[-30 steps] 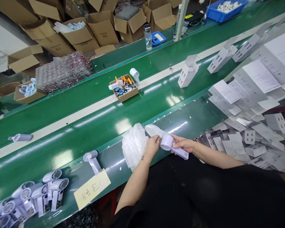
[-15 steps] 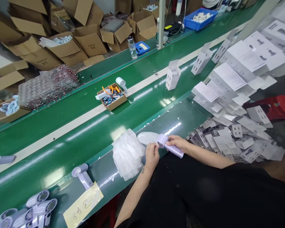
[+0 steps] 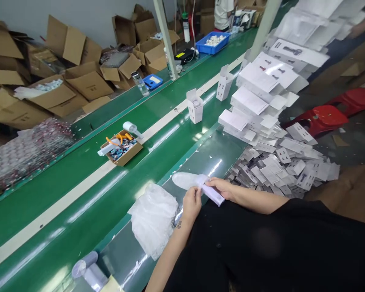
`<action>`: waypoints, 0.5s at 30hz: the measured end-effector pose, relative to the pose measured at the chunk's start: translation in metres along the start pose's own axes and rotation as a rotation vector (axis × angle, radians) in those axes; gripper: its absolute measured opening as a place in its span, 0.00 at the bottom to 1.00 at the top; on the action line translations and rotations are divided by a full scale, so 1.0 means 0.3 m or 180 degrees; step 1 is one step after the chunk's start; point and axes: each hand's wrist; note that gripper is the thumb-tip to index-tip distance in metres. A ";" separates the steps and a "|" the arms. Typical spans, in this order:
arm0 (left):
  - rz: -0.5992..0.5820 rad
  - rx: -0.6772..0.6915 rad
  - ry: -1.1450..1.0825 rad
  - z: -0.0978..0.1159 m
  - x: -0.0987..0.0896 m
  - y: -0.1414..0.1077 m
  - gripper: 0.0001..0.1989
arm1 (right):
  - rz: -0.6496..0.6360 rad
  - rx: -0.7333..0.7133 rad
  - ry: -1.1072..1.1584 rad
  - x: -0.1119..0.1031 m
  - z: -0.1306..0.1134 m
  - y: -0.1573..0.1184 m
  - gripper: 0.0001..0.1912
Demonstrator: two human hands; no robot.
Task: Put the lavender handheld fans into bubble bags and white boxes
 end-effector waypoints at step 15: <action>0.0224 -0.1112 -0.2176 0.112 -0.105 0.166 0.17 | -0.0044 -0.0910 -0.0881 -0.121 -0.271 -0.223 0.08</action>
Point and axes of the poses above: each hand's wrist, its own y-axis towards the middle knuckle, its own x-axis out of the palm, z = x × y, and after that the axes turned 9 degrees about x, right-handed
